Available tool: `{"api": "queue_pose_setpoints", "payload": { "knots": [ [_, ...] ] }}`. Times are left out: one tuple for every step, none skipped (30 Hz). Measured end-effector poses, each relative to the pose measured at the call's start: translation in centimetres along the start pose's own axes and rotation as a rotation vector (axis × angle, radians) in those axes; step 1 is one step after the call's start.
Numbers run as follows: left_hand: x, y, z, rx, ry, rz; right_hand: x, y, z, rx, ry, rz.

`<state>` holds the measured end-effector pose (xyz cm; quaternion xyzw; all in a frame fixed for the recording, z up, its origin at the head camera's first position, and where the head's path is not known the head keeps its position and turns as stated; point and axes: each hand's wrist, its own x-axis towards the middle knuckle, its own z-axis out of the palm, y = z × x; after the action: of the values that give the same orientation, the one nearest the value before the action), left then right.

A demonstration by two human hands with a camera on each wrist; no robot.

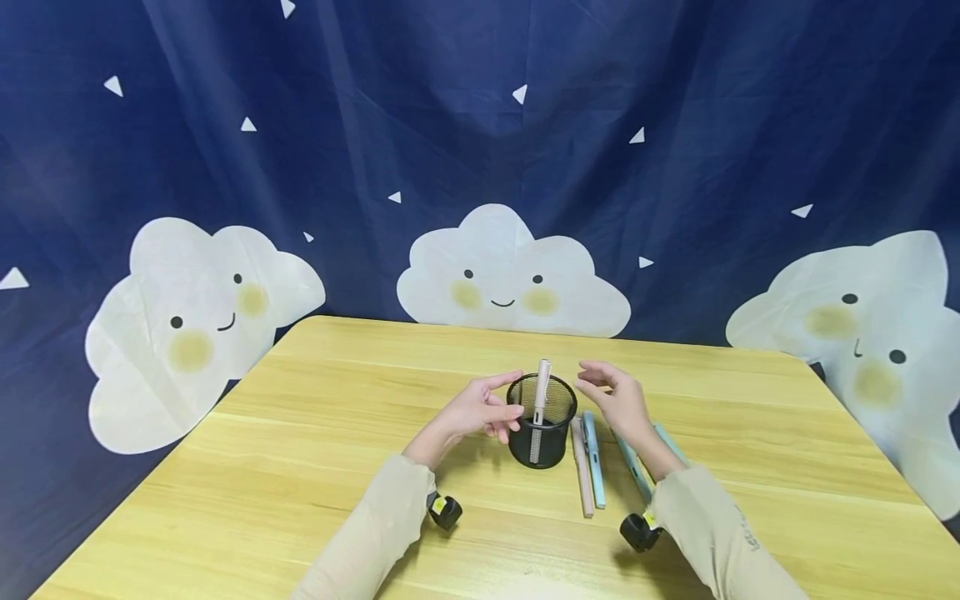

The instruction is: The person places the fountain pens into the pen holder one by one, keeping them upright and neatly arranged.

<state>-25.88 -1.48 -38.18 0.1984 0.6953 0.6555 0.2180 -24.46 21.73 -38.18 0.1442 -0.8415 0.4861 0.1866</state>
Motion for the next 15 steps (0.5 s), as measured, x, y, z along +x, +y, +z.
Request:
{"api": "queue_pose_setpoints", "payload": {
  "knots": [
    [0.0,0.0,0.0,-0.001,-0.001,0.001,0.0,0.1,-0.1,0.006,0.000,0.003],
    [0.0,0.0,0.0,0.000,-0.002,0.002,-0.1,0.1,-0.2,0.014,0.000,0.005],
    [0.0,0.0,0.0,-0.001,-0.002,0.003,-0.1,0.2,-0.3,0.020,0.000,0.006],
    [0.0,0.0,0.0,-0.001,-0.002,0.002,-0.2,0.2,-0.4,0.022,0.001,0.007],
    [0.0,0.1,0.0,-0.003,-0.003,0.000,-0.2,0.3,-0.4,0.024,0.002,0.009],
    [0.0,0.1,0.0,-0.003,-0.003,0.000,-0.3,0.4,-0.5,0.029,0.003,0.012],
    [-0.1,0.1,0.0,-0.004,-0.002,0.000,-0.4,0.5,-0.7,0.031,0.002,0.013],
    [-0.1,0.1,0.0,-0.003,-0.002,-0.001,-0.5,0.6,-0.8,0.030,0.001,0.015],
    [-0.1,0.1,0.0,-0.002,-0.001,-0.001,-0.5,0.7,-0.9,0.028,0.002,0.017],
    [-0.1,0.1,0.0,0.000,-0.002,-0.002,-0.6,0.8,-1.0,0.028,0.001,0.022],
    [-0.1,0.0,0.0,0.003,-0.001,0.001,-0.7,0.8,-1.1,0.027,-0.001,0.025],
    [-0.1,0.0,0.0,0.007,-0.001,0.004,-0.8,0.9,-1.2,0.028,-0.002,0.029],
    [-0.1,0.0,0.0,0.010,-0.002,0.004,-0.9,0.9,-1.3,0.027,-0.002,0.034],
    [0.0,0.0,0.0,0.015,-0.002,0.004,-0.9,1.0,-1.4,0.030,-0.002,0.040],
    [0.0,0.0,0.0,0.018,-0.002,0.004,-1.0,0.9,-1.5,0.033,-0.001,0.046]
  ]
}}
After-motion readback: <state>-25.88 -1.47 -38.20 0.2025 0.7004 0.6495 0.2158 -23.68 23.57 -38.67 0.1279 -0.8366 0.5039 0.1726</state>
